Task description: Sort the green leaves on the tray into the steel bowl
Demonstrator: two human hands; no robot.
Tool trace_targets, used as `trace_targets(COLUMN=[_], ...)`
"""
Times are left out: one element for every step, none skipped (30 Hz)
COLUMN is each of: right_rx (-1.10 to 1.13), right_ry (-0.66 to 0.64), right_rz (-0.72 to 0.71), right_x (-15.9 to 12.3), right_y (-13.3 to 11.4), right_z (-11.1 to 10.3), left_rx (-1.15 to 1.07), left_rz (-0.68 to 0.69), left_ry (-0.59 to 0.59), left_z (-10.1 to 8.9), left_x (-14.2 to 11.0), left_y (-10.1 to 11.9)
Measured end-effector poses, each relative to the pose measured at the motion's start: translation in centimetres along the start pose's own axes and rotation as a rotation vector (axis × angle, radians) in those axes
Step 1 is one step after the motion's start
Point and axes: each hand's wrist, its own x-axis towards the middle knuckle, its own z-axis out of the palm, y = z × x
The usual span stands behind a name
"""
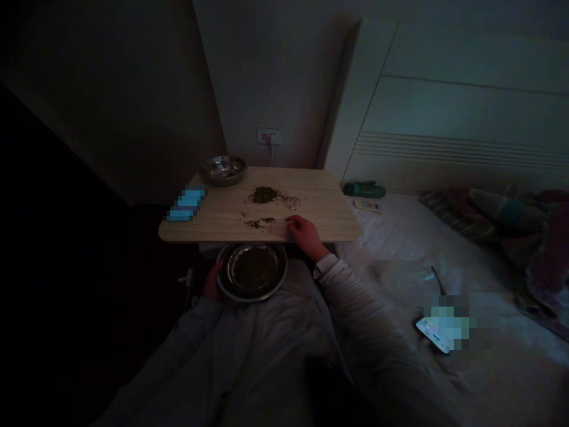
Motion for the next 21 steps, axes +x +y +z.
trace_targets(right_rx=[0.000, 0.001, 0.003, 0.009, 0.018, 0.027, 0.036, 0.041, 0.043, 0.039, 0.031, 0.022, 0.014, 0.010, 0.010, 0.015, 0.021, 0.029, 0.034, 0.037, 0.036], right_ry=[-0.002, -0.004, -0.006, -0.010, -0.013, -0.014, -0.014, -0.016, -0.019, -0.023, -0.026, -0.028, -0.028, -0.030, -0.034, -0.046, -0.062, -0.080, -0.094, -0.099, -0.093], right_rz=[-0.002, -0.005, -0.009, -0.014, -0.019, -0.025, -0.030, -0.031, -0.030, -0.028, -0.025, -0.020, -0.015, -0.012, -0.013, -0.021, -0.036, -0.055, -0.074, -0.090, -0.096], right_x=[-0.1, -0.2, -0.4, -0.6, -0.8, -1.0, -1.2, -1.4, -1.6, -1.7, -1.7, -1.7, -1.8, -1.8, -1.8, -1.9, -2.0, -2.0, -2.1, -2.1, -2.0], right_y=[0.0, 0.1, 0.1, 0.1, 0.2, 0.1, 0.1, 0.0, -0.1, -0.3, -0.4, -0.6, -0.7, -0.9, -1.0, -1.2, -1.3, -1.3, -1.4, -1.4, -1.4], right_z=[0.0, 0.0, -0.1, -0.1, 0.0, 0.0, 0.1, 0.2, 0.4, 0.5, 0.6, 0.7, 0.7, 0.8, 0.9, 0.9, 1.0, 1.0, 1.1, 1.1, 1.0], left_rx=[-0.004, -0.007, -0.009, -0.008, -0.006, -0.006, -0.006, -0.005, -0.002, -0.001, -0.002, -0.005, -0.010, -0.017, -0.022, -0.024, -0.025, -0.024, -0.020, -0.018, -0.018], left_rz=[-0.004, -0.004, 0.003, 0.010, 0.016, 0.020, 0.019, 0.011, 0.002, -0.005, -0.003, 0.003, 0.007, 0.009, 0.007, -0.001, -0.007, -0.009, -0.005, 0.005, 0.015], left_ry=[-0.002, -0.001, 0.008, 0.022, 0.037, 0.050, 0.057, 0.057, 0.051, 0.043, 0.039, 0.035, 0.030, 0.025, 0.018, 0.010, 0.003, -0.001, 0.001, 0.007, 0.013], left_z=[0.0, 0.1, 0.3, 0.4, 0.6, 0.7, 0.8, 0.9, 0.8, 0.8, 0.7, 0.6, 0.5, 0.3, 0.2, 0.1, 0.1, 0.1, 0.0, 0.1, 0.1], left_x=[0.0, -0.1, -0.2, -0.3, -0.4, -0.5, -0.6, -0.7, -0.7, -0.6, -0.5, -0.4, -0.3, -0.1, 0.0, 0.0, 0.1, 0.1, 0.1, 0.0, 0.0], left_y=[0.0, 0.0, 0.1, 0.1, 0.1, 0.1, 0.2, 0.2, 0.2, 0.2, 0.1, 0.1, 0.0, 0.0, 0.0, -0.1, 0.0, 0.0, 0.0, 0.0, 0.1])
